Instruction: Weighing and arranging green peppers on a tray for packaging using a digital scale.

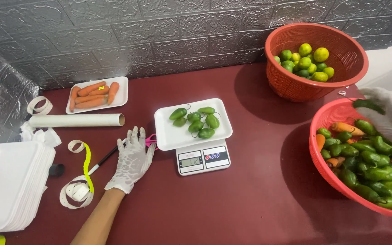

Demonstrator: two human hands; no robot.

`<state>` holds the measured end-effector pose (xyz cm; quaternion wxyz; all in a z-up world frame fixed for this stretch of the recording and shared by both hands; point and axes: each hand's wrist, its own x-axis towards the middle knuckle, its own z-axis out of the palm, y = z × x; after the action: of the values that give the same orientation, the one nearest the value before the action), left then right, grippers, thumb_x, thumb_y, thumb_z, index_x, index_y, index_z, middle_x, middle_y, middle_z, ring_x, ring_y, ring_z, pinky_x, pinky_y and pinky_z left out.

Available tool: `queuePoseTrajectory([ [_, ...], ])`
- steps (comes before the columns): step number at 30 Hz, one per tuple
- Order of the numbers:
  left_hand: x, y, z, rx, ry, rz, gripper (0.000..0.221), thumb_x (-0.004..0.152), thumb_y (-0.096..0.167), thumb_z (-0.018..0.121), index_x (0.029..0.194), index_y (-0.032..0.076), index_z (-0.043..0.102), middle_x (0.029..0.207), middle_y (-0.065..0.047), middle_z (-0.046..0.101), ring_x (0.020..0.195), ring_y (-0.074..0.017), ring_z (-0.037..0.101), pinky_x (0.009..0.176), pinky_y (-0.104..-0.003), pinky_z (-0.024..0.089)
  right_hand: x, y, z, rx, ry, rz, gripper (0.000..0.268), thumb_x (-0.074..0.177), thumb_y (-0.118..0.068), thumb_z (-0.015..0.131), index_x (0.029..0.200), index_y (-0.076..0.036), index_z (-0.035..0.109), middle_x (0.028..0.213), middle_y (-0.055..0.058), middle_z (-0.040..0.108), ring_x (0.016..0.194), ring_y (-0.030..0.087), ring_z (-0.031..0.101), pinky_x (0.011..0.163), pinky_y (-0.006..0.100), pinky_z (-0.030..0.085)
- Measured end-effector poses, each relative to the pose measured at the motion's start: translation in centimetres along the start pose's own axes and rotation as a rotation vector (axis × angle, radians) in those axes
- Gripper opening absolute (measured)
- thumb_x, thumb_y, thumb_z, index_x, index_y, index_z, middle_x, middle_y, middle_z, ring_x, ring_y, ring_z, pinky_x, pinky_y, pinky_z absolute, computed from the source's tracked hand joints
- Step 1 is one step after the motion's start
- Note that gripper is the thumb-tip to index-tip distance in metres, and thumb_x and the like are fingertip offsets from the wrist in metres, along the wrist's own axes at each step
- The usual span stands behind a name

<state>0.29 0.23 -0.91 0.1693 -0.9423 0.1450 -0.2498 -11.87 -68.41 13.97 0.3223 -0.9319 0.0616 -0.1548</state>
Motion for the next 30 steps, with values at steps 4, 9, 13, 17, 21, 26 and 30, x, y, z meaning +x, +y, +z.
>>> queuePoseTrajectory([
  [4, 0.1, 0.1, -0.2, -0.005, 0.008, 0.004, 0.069, 0.100, 0.053, 0.043, 0.153, 0.009, 0.047, 0.155, -0.015, 0.051, 0.142, -0.0287, 0.051, 0.109, -0.055, 0.045, -2.3, -18.7, 1.4, 0.269, -0.040, 0.129, 0.036, 0.095, 0.001, 0.066, 0.131, 0.000, 0.065, 0.126, 0.012, 0.069, 0.109, 0.018, 0.064, 0.101, 0.029, 0.049],
  [9, 0.2, 0.2, 0.0, -0.020, -0.004, -0.008, 0.069, 0.101, 0.053, 0.041, 0.154, 0.009, 0.045, 0.155, -0.016, 0.050, 0.141, -0.0295, 0.051, 0.109, -0.056, 0.042, -2.6, -30.1, 5.5, 0.380, -0.249, 0.349, 0.039, 0.093, -0.006, 0.064, 0.132, -0.008, 0.068, 0.116, 0.008, 0.075, 0.103, 0.017, 0.066, 0.095, 0.029, 0.048],
  [13, 0.2, 0.2, 0.4, -0.013, -0.031, -0.017, 0.071, 0.101, 0.055, 0.038, 0.156, 0.010, 0.042, 0.157, -0.015, 0.047, 0.143, -0.0295, 0.048, 0.110, -0.057, 0.040, -1.3, -29.4, 13.5, 0.329, -0.253, 0.003, 0.031, 0.089, -0.015, 0.072, 0.119, -0.009, 0.070, 0.108, 0.001, 0.073, 0.091, 0.007, 0.061, 0.083, 0.022, 0.050],
  [17, 0.2, 0.2, -0.3, -0.256, -0.145, -0.043, 0.071, 0.102, 0.054, 0.043, 0.154, 0.006, 0.041, 0.154, -0.022, 0.045, 0.144, -0.0378, 0.044, 0.113, -0.066, 0.035, -1.3, -32.9, 19.9, 0.141, -0.220, -0.178, 0.045, 0.079, -0.025, 0.087, 0.121, -0.019, 0.072, 0.101, 0.007, 0.076, 0.094, 0.027, 0.073, 0.085, 0.039, 0.058],
  [21, 0.3, 0.2, -0.2, -0.265, -0.137, -0.041, 0.072, 0.101, 0.054, 0.045, 0.154, 0.005, 0.043, 0.152, -0.023, 0.047, 0.143, -0.0388, 0.044, 0.112, -0.067, 0.035, -0.2, -31.4, 28.0, -0.244, -0.090, -0.471, 0.054, 0.073, -0.048, 0.088, 0.119, -0.029, 0.066, 0.102, -0.008, 0.070, 0.101, 0.013, 0.070, 0.097, 0.029, 0.051],
  [26, 0.6, -0.1, -1.1, -0.304, -0.233, -0.047, 0.074, 0.102, 0.055, 0.042, 0.156, 0.006, 0.037, 0.156, -0.022, 0.041, 0.147, -0.0387, 0.039, 0.115, -0.068, 0.030, 0.6, -30.6, 32.9, -0.215, -0.069, -0.650, 0.048, 0.073, -0.043, 0.089, 0.108, -0.027, 0.060, 0.091, -0.005, 0.063, 0.093, 0.020, 0.067, 0.084, 0.036, 0.056],
  [30, 0.7, 0.0, -1.5, -0.319, -0.285, -0.055, 0.074, 0.102, 0.055, 0.041, 0.157, 0.007, 0.035, 0.158, -0.022, 0.038, 0.148, -0.0384, 0.036, 0.116, -0.067, 0.028, 0.6, -29.5, 34.0, -0.386, -0.025, -0.764, 0.053, 0.069, -0.050, 0.087, 0.106, -0.026, 0.057, 0.086, -0.002, 0.057, 0.090, 0.023, 0.062, 0.080, 0.040, 0.050],
])
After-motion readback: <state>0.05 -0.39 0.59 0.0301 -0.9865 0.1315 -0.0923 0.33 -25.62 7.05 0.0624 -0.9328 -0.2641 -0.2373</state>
